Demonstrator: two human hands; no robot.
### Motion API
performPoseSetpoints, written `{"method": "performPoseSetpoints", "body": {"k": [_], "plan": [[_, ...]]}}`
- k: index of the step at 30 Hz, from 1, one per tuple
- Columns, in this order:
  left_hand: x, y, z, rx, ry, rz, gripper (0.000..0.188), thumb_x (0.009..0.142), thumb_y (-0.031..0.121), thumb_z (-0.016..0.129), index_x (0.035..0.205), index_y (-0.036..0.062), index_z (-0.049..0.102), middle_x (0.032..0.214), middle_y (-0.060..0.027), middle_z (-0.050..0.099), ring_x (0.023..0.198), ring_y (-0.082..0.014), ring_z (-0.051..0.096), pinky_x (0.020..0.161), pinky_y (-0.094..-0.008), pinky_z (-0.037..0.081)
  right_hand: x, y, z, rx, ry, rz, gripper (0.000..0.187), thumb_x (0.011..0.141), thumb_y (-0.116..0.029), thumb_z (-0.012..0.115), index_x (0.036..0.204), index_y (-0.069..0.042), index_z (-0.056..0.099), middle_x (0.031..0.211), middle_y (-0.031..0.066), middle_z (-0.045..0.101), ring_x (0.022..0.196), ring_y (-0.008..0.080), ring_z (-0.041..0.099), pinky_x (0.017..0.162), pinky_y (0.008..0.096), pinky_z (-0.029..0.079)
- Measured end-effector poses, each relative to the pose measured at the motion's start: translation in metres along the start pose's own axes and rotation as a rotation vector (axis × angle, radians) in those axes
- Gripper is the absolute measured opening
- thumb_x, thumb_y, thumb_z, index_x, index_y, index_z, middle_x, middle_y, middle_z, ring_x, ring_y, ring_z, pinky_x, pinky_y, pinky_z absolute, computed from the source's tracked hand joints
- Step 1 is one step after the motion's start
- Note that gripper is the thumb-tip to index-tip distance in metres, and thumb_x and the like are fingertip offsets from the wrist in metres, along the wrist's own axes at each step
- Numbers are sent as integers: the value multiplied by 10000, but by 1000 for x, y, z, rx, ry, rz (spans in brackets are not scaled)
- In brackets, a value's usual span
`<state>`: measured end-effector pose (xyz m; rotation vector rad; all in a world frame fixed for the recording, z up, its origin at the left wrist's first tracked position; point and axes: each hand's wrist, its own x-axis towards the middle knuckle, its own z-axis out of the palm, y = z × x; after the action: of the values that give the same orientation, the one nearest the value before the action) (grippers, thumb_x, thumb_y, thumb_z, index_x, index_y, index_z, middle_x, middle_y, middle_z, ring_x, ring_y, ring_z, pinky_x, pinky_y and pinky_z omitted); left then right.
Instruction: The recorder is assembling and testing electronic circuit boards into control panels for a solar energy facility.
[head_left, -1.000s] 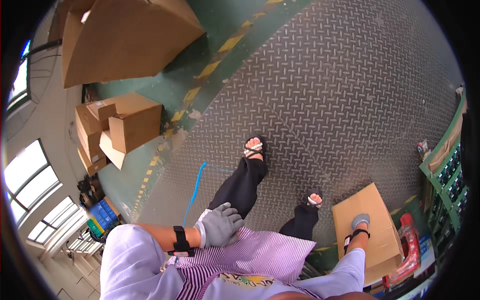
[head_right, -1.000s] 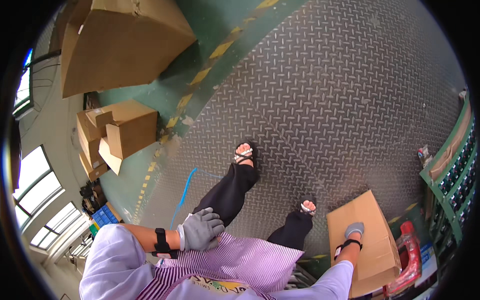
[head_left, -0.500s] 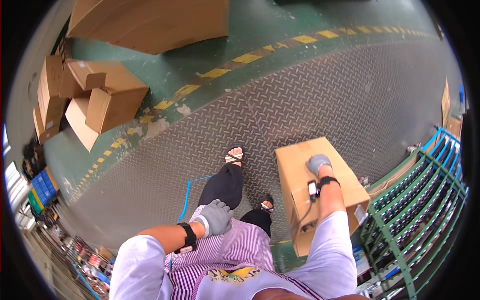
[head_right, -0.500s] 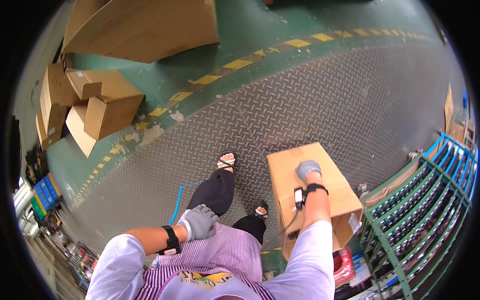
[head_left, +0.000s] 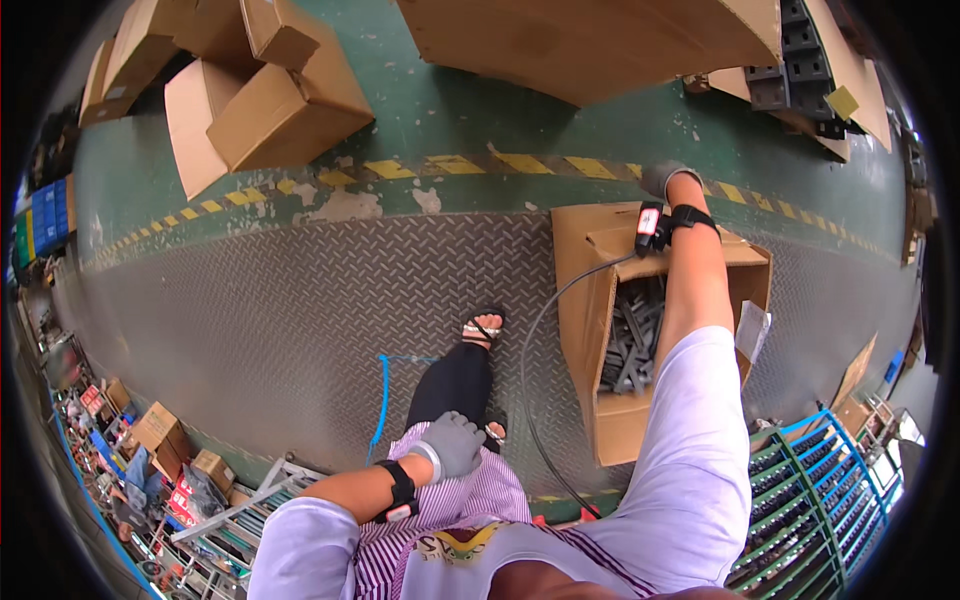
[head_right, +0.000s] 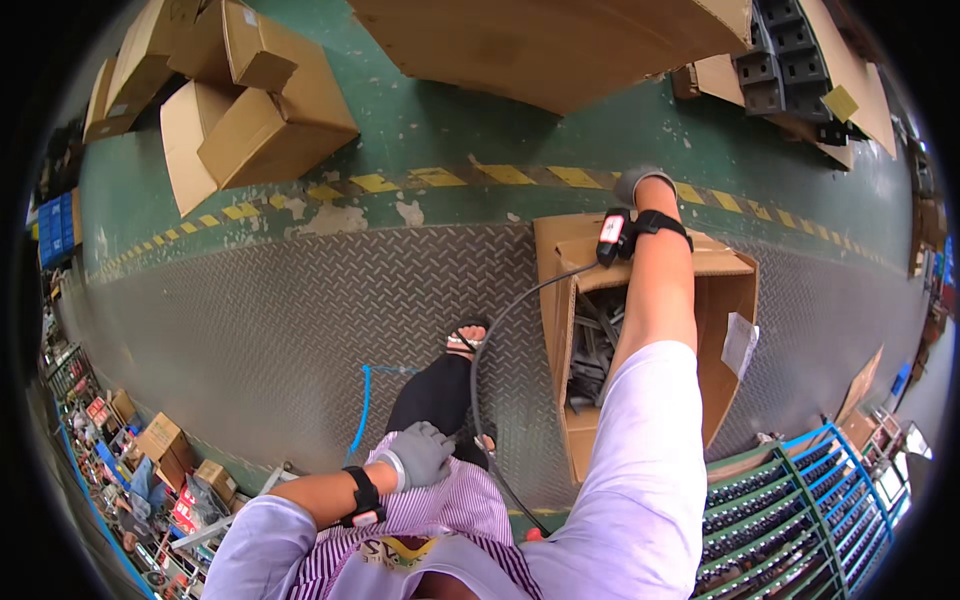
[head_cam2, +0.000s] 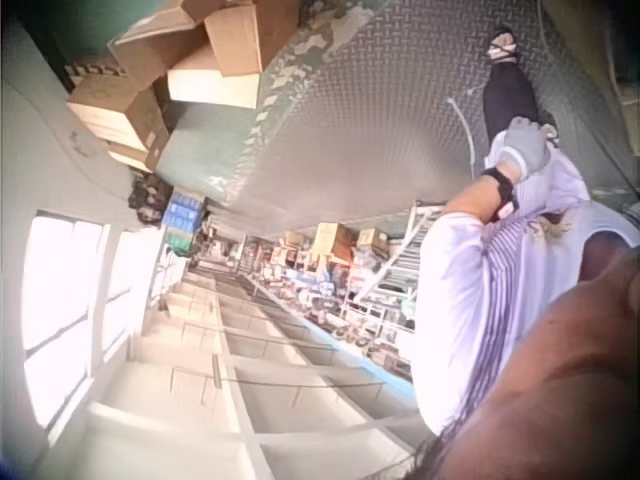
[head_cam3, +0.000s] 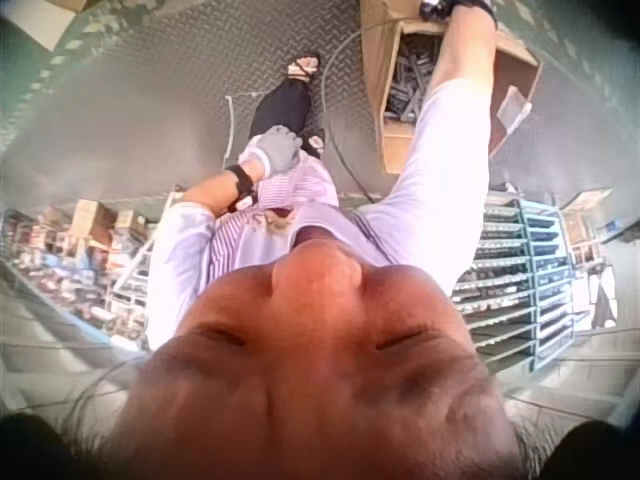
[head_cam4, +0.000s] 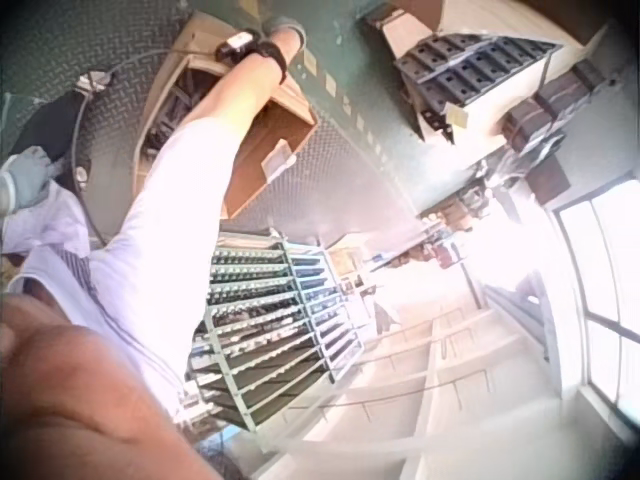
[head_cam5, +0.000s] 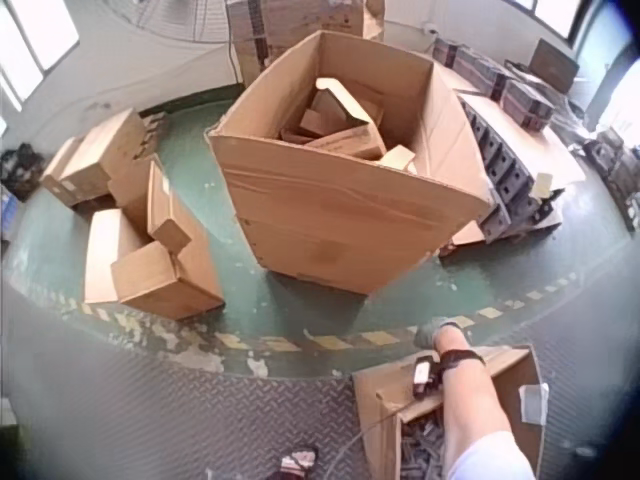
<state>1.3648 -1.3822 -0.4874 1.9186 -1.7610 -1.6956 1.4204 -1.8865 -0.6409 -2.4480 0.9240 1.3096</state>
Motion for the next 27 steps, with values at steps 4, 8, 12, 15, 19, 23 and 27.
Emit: {"method": "performPoseSetpoints", "body": {"k": [4,8,12,15,19,23,27], "plan": [[2,6,-6,-52,-41,-60,244,760,284,525,845,75,617,857,-99,618,886,-260,563,818,-368,403,-46,-3,-70,42,152,-139,425,832,-368,457,1161,-131,583,1159,170,566,1078,323,531,920,380,418],[4,16,-7,-29,-79,-81,248,770,270,506,853,65,620,881,-118,623,881,-274,571,802,-380,408,-131,-2,-75,235,339,-295,395,821,-343,483,1148,-148,587,1103,146,597,1013,329,559,890,383,430],[7,32,9,7,-126,-97,256,787,266,502,882,64,626,905,-116,629,894,-275,578,806,-391,420,-224,35,-17,525,521,-425,370,828,-321,535,1155,-151,566,1095,146,588,1001,329,557,858,394,442],[17,51,27,92,-140,-138,257,793,252,511,927,70,633,941,-119,638,924,-265,586,796,-384,430,-301,93,70,422,604,-172,395,825,-299,551,1187,-140,535,1073,139,594,991,315,564,838,381,447],[30,78,39,197,-91,-232,273,785,235,530,998,74,584,992,-128,607,968,-271,560,823,-390,414,-395,148,221,816,615,406,501,793,-284,592,1234,-79,471,1096,221,575,999,348,566,843,389,450],[38,114,9,323,255,-219,422,758,229,569,1137,63,487,1109,-131,516,1051,-288,488,868,-403,386,-471,161,339,1331,196,632,667,783,-347,657,1284,9,397,1092,167,574,963,237,578,846,316,455],[98,138,-92,419,845,-129,566,726,237,625,1220,45,426,1175,-132,470,1102,-311,441,906,-413,373,-459,143,373,2091,-63,541,777,806,-337,633,1398,-85,198,1061,128,524,867,270,579,685,467,494]]}}
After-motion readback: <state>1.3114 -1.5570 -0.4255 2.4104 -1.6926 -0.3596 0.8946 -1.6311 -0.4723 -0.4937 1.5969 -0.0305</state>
